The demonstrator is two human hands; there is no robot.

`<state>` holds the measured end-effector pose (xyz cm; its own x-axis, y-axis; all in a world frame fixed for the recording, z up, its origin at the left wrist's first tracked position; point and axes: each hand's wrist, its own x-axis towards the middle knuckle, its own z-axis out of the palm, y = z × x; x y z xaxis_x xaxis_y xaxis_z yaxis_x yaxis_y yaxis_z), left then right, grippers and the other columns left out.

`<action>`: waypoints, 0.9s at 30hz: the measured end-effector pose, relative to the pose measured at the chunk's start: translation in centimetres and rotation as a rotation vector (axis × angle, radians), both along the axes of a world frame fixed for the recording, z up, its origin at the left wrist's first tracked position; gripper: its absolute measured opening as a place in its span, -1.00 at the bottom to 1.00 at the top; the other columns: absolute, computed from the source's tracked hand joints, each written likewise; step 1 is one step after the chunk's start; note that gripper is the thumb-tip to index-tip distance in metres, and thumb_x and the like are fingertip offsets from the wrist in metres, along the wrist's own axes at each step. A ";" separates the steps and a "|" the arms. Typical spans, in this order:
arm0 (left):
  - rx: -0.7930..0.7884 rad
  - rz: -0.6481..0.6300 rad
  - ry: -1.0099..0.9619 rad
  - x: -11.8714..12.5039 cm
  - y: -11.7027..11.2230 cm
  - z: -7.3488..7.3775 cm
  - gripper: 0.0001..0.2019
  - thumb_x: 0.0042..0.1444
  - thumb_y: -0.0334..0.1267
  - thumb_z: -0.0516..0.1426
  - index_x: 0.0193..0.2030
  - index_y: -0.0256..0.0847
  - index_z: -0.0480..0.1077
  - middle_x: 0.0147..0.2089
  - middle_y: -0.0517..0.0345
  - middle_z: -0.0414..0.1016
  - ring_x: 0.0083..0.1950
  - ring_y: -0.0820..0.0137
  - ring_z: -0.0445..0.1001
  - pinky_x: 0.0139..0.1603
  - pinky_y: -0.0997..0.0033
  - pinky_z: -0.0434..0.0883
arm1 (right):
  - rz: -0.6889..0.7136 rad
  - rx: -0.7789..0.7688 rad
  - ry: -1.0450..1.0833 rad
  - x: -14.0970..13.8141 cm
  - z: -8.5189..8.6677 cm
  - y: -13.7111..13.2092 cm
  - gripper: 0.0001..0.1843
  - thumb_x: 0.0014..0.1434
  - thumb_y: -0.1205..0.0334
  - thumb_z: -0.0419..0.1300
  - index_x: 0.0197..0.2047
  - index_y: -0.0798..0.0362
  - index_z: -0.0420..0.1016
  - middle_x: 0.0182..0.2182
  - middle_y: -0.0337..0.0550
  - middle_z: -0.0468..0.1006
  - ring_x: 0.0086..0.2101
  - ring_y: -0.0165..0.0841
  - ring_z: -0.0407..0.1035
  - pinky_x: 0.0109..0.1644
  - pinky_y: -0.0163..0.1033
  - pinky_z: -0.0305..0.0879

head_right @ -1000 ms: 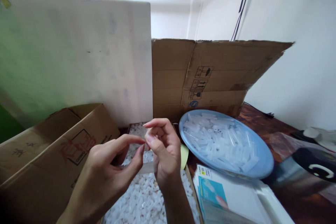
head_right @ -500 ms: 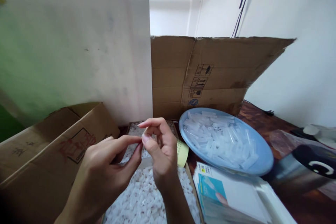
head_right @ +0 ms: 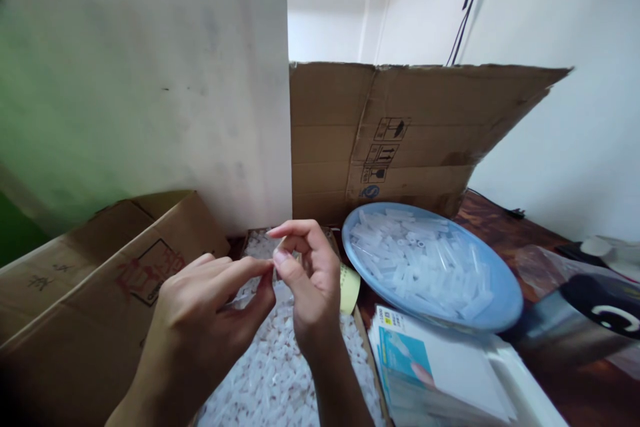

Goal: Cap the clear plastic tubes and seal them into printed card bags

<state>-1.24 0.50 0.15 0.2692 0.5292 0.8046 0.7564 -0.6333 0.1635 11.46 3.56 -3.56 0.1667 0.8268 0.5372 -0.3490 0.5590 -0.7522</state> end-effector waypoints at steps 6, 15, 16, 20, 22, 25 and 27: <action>-0.074 -0.018 -0.038 0.1 -0.1 -0.2 -0.85 0.21 -0.42 0.18 -0.31 -0.16 0.57 -0.56 0.30 0.37 -0.53 0.44 0.29 -0.39 0.33 0.21 | 0.103 -0.014 0.151 0.1 0.9 0.1 -0.85 0.21 0.28 0.27 -0.16 -0.08 0.62 -0.52 -0.31 0.28 -0.45 -0.40 0.14 -0.32 -0.26 0.14; -0.209 -0.055 -0.349 -0.4 -0.2 0.2 -0.91 0.27 -0.31 0.22 -0.23 -0.15 0.58 -0.61 0.37 0.21 -0.61 0.52 0.16 -0.58 0.48 0.11 | 0.231 -0.074 0.307 1.1 1.4 0.5 -0.81 0.20 0.26 0.20 -0.16 -0.05 0.63 -0.50 -0.29 0.21 -0.39 -0.35 0.18 -0.16 -0.18 0.31; -0.264 -0.049 -0.457 -0.6 0.0 0.1 -0.90 0.29 -0.25 0.22 -0.20 -0.15 0.58 -0.62 0.37 0.19 -0.62 0.52 0.14 -0.61 0.49 0.09 | 0.225 -0.085 0.216 1.5 1.4 0.6 -0.82 0.22 0.22 0.23 -0.14 -0.05 0.63 -0.44 -0.25 0.29 -0.35 -0.34 0.23 -0.17 -0.19 0.31; -0.412 -0.015 -0.823 -1.5 1.4 -0.5 -0.71 0.35 0.00 0.19 -0.09 -0.20 0.57 -0.59 0.34 0.23 -0.62 0.51 0.14 -0.68 0.53 0.06 | 0.298 -0.054 -0.349 2.9 1.5 0.3 -0.76 0.25 0.21 0.35 0.00 -0.12 0.61 -0.08 -0.15 0.51 -0.16 -0.30 0.40 -0.08 -0.18 0.39; -0.422 -0.005 -0.856 -2.0 2.0 -0.8 -0.66 0.37 0.04 0.15 -0.07 -0.21 0.57 -0.59 0.35 0.14 -0.61 0.51 0.08 -0.68 0.53 0.02 | 0.318 -0.026 -0.516 2.9 1.7 0.0 -0.77 0.30 0.23 0.34 0.03 -0.13 0.61 -0.02 -0.15 0.55 -0.13 -0.29 0.46 -0.03 -0.15 0.42; -0.421 0.002 -0.853 -2.4 2.5 -1.2 -0.63 0.43 0.03 0.08 -0.06 -0.20 0.58 -0.56 0.33 0.08 -0.57 0.50 0.07 -0.64 0.52 0.03 | 0.242 -0.026 -0.556 2.3 1.9 -0.2 -0.84 0.34 0.20 0.31 -0.02 -0.10 0.62 -0.12 -0.18 0.62 -0.17 -0.30 0.52 -0.06 -0.15 0.44; -0.405 0.003 -0.860 -2.4 2.5 -1.4 -0.61 0.46 0.04 0.03 -0.05 -0.19 0.57 -0.52 0.29 0.13 -0.54 0.49 0.11 -0.61 0.52 0.06 | 0.202 -0.038 -0.561 1.8 1.9 -0.2 -0.88 0.34 0.16 0.32 -0.07 -0.07 0.62 -0.23 -0.21 0.63 -0.25 -0.32 0.52 -0.15 -0.18 0.42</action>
